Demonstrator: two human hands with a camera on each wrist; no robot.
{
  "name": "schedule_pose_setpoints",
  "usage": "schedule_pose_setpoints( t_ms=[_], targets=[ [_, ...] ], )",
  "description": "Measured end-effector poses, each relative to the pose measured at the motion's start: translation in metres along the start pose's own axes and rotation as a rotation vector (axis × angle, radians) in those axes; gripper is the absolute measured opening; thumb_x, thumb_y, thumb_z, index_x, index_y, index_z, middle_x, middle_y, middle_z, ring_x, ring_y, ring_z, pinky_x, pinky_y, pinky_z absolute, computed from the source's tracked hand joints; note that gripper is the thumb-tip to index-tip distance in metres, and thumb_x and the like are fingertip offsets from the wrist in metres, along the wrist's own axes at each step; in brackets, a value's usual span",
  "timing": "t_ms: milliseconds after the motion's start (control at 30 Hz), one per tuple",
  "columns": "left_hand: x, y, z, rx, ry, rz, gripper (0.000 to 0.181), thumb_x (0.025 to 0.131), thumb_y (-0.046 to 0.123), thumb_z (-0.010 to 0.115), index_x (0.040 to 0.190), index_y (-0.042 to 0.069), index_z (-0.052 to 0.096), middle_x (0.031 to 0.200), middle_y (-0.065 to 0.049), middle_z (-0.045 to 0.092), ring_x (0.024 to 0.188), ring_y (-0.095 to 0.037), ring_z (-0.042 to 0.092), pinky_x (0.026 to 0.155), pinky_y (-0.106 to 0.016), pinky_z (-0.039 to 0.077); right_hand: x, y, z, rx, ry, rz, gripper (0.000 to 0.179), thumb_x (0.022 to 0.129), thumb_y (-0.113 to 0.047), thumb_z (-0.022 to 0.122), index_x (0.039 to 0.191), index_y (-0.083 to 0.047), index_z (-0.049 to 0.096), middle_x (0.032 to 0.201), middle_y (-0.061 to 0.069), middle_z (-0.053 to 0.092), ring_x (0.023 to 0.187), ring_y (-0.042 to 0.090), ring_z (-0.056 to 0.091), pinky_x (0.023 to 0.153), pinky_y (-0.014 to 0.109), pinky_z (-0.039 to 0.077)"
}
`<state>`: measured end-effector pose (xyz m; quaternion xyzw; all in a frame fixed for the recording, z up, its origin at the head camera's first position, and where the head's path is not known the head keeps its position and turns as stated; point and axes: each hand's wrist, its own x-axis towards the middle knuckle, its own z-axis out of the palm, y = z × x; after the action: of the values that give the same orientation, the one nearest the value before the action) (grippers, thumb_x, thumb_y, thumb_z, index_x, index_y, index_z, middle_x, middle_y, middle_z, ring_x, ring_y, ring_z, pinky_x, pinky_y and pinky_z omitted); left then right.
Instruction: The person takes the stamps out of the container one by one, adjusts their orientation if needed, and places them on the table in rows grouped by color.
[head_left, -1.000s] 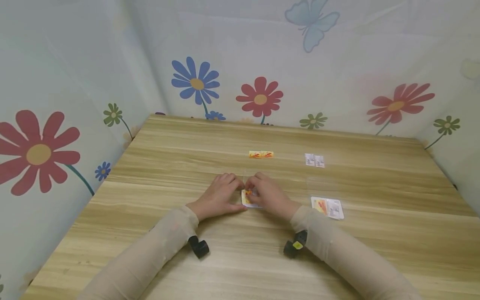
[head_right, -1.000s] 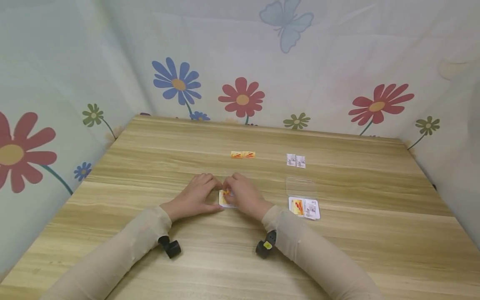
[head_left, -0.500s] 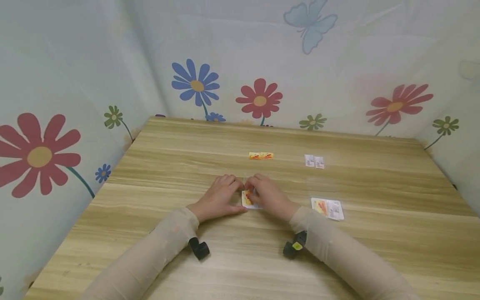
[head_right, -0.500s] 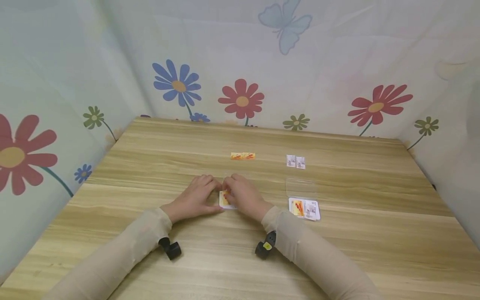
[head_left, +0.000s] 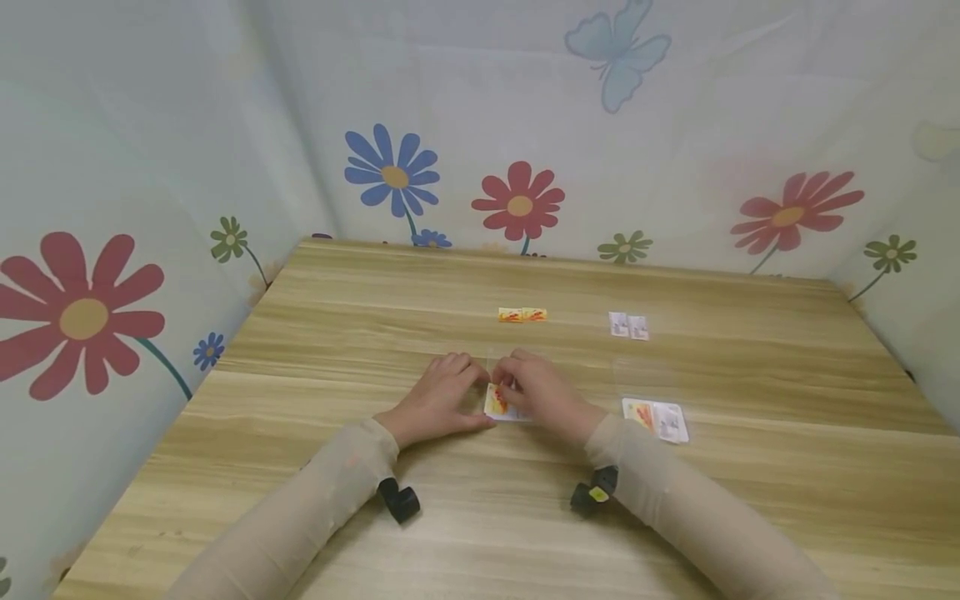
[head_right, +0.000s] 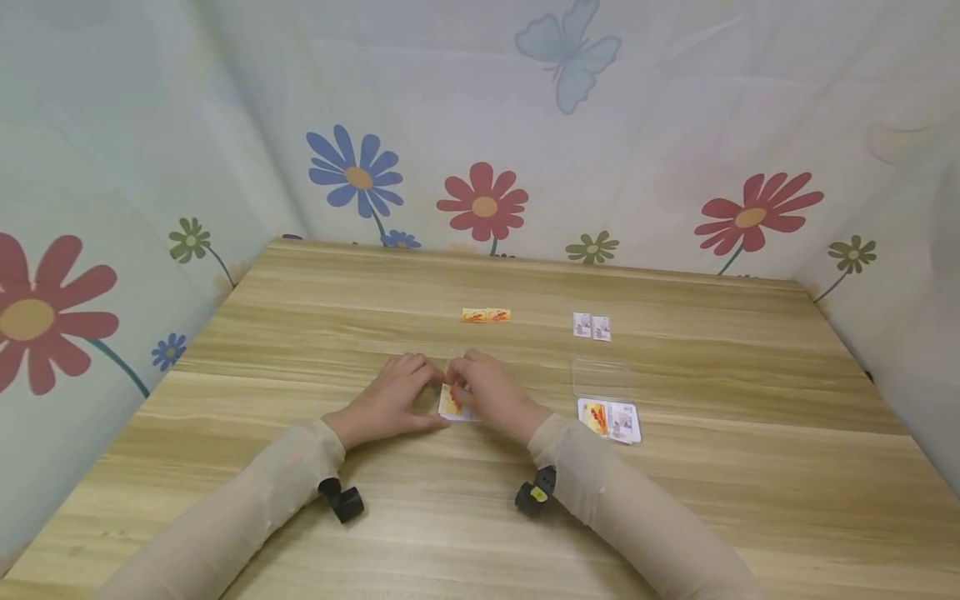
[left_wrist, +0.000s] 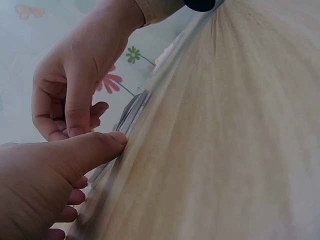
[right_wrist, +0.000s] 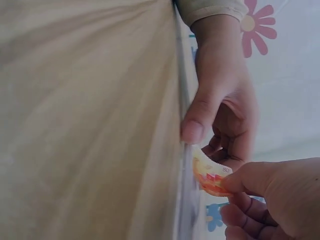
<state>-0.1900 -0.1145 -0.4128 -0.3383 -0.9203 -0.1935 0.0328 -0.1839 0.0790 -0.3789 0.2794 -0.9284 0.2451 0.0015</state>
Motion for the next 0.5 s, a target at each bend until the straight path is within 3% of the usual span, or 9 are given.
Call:
schedule_pose_setpoints(
  t_ms=[233,500],
  targets=[
    [-0.001,-0.002,0.001,0.007,0.006,-0.002,0.054,0.075,0.049,0.077,0.111,0.012,0.061,0.108,-0.001,0.056,0.106,-0.021,0.05,0.1,-0.041,0.039,0.0,-0.001,-0.009,0.003,-0.027,-0.04,0.004,0.085,-0.007,0.065,0.087,-0.01,0.067,0.081,0.0,0.064,0.072,0.009,0.055,0.065,0.021,0.046],
    [-0.001,-0.002,0.002,0.02,0.009,0.016,0.055,0.076,0.049,0.076,0.113,0.012,0.06,0.108,-0.001,0.056,0.104,-0.02,0.051,0.103,-0.042,0.038,0.001,0.0,-0.018,0.066,-0.063,-0.01,0.003,0.087,-0.009,0.064,0.089,-0.011,0.067,0.081,-0.001,0.065,0.072,0.007,0.055,0.065,0.021,0.046]
  ],
)
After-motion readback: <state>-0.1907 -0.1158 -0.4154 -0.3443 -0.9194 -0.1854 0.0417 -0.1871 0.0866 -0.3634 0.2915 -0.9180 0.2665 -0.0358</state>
